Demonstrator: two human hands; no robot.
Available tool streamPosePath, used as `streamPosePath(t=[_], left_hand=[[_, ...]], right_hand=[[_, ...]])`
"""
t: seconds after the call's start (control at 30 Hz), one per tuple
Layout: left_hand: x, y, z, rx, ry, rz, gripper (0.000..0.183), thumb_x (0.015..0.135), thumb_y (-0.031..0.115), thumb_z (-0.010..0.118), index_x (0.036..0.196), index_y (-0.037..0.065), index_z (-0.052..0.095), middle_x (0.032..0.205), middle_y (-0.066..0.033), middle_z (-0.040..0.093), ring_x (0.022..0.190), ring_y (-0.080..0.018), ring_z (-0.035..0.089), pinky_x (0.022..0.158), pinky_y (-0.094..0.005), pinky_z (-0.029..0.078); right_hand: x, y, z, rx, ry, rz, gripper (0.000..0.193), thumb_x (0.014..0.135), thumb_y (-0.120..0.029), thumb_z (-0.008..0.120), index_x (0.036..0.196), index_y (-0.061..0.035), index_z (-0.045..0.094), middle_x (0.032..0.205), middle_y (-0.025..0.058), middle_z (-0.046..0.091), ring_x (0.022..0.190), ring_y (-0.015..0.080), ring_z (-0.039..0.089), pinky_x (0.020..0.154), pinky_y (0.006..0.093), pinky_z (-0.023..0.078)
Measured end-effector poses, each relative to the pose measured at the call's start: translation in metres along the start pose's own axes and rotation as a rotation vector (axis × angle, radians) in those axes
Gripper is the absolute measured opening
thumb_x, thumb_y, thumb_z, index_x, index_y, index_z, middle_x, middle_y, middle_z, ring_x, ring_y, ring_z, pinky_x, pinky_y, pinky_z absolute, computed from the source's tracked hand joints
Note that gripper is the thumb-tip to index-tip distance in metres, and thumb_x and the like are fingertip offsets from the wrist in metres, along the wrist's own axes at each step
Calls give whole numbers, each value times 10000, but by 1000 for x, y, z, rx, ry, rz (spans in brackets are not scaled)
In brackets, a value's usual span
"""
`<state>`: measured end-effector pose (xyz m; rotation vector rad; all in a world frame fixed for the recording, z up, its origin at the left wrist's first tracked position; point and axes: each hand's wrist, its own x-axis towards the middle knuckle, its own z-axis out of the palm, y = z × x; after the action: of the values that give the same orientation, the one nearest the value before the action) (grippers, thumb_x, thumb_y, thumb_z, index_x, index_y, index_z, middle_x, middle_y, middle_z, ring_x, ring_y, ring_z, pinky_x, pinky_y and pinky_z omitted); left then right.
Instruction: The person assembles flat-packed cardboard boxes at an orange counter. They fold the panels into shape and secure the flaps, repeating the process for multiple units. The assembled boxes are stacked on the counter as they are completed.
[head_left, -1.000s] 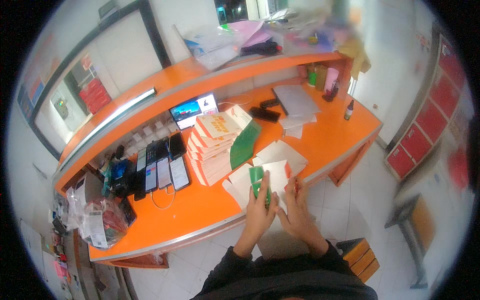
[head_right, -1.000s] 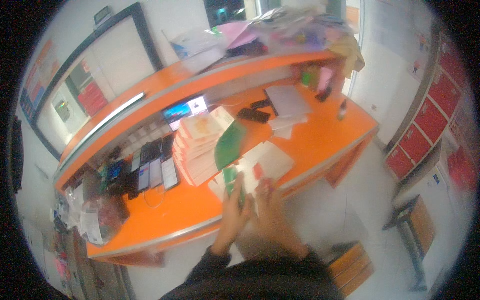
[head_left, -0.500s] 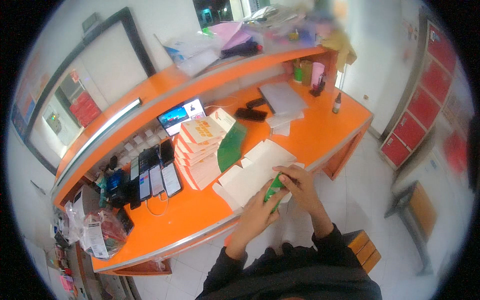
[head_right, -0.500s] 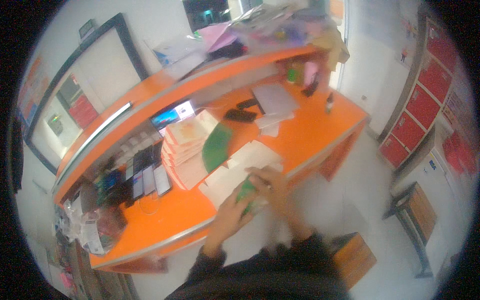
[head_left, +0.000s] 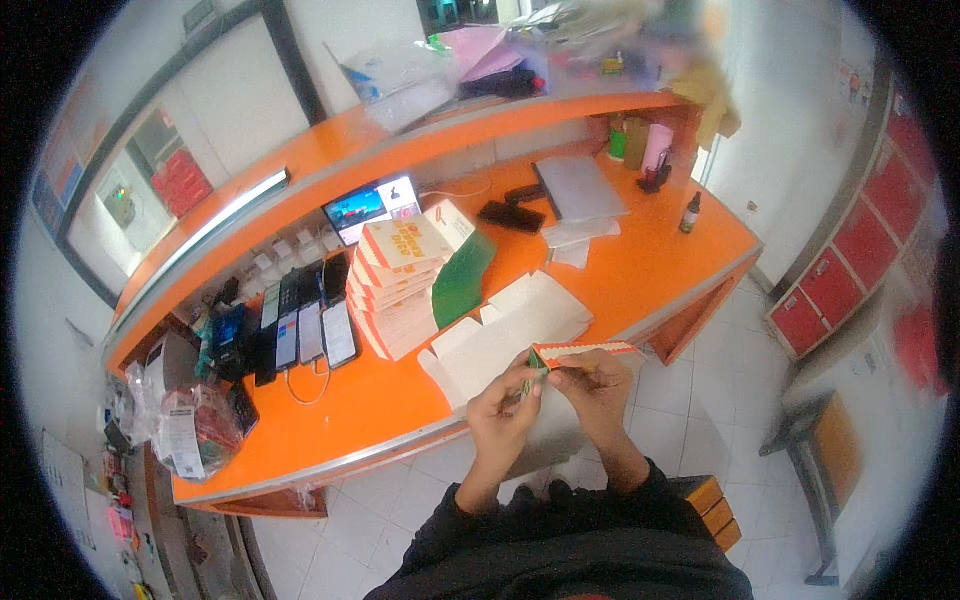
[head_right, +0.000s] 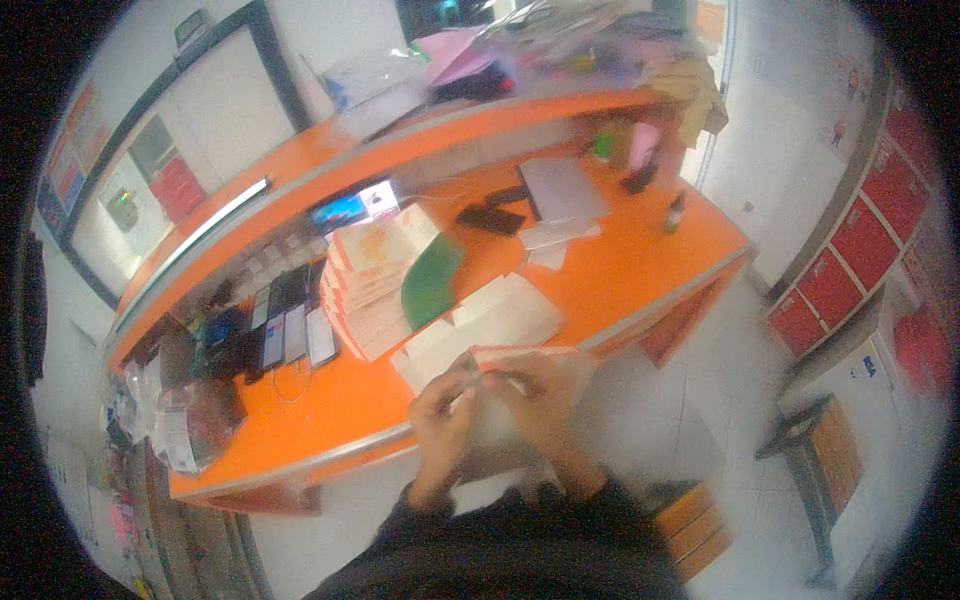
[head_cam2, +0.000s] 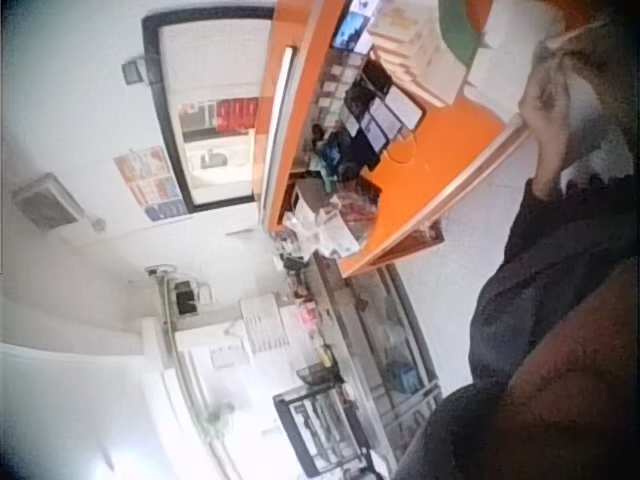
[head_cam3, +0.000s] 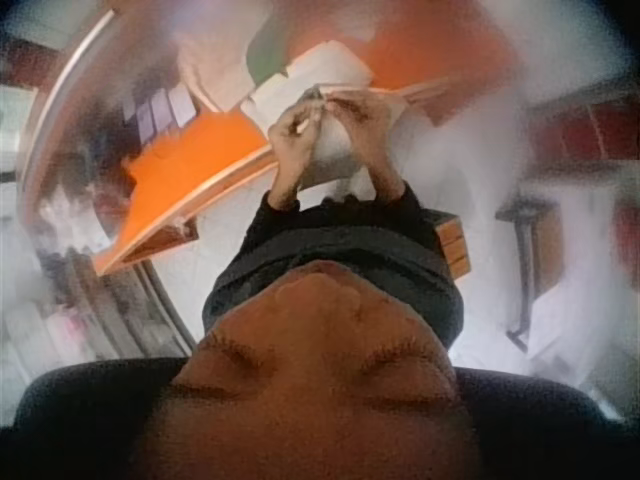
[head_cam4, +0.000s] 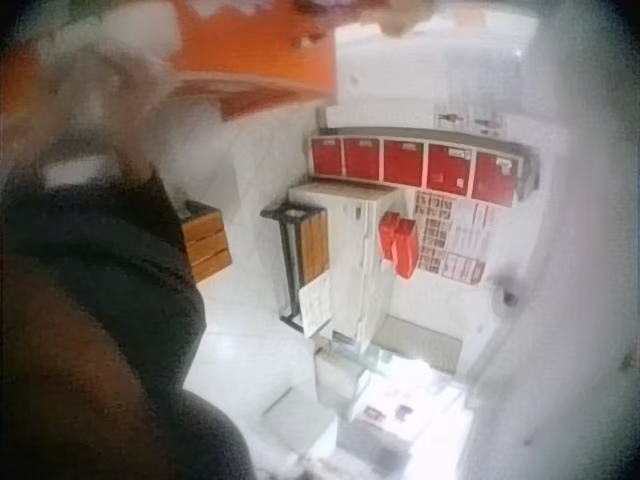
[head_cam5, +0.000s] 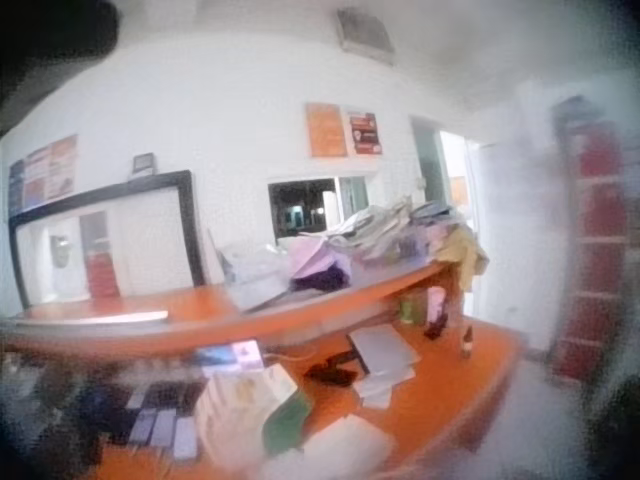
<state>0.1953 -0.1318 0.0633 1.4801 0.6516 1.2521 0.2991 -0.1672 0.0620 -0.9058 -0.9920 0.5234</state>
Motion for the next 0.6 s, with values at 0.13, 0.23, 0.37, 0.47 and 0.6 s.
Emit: streamPosePath(t=[0.13, 0.23, 0.37, 0.47, 0.6], left_hand=[[3, -4, 1, -1, 42, 36, 113, 696, -21, 537, 807, -22, 518, 1007, -181, 498, 841, -129, 511, 703, -217, 398], [3, -6, 3, -34, 74, 116, 105, 696, -24, 535, 799, -21, 517, 1017, -193, 488, 876, -136, 496, 717, -211, 388], [-1, 2, 6, 64, 62, 166, 122, 691, -27, 530, 811, -18, 514, 1061, -190, 461, 934, -192, 479, 728, -246, 392], [-4, 0, 0, 355, -13, 332, 166, 672, -8, 549, 834, -12, 513, 1116, -189, 413, 977, -285, 452, 753, -308, 387], [-4, 18, -2, 886, -146, 519, 243, 638, 38, 590, 862, -8, 507, 1165, -185, 352, 1012, -378, 392, 803, -352, 352]], right_hand=[[-3, 7, -5, -44, -19, 67, 178, 629, 52, 609, 765, 0, 507, 786, 73, 553, 729, 109, 529, 633, 208, 435], [-7, 18, -6, -47, 5, 46, 184, 614, 47, 624, 731, -13, 497, 758, 58, 545, 693, 105, 528, 612, 205, 434], [-5, 23, -1, 28, 49, -19, 195, 608, 50, 626, 709, -28, 478, 747, 51, 535, 675, 107, 526, 601, 207, 431], [-4, 33, -9, -13, 1, 82, 190, 624, 58, 603, 719, -31, 465, 750, 52, 532, 692, 112, 524, 604, 214, 435], [-3, 45, -12, -41, -37, 39, 155, 667, 32, 566, 769, -20, 461, 764, 65, 529, 722, 119, 523, 609, 228, 446]])
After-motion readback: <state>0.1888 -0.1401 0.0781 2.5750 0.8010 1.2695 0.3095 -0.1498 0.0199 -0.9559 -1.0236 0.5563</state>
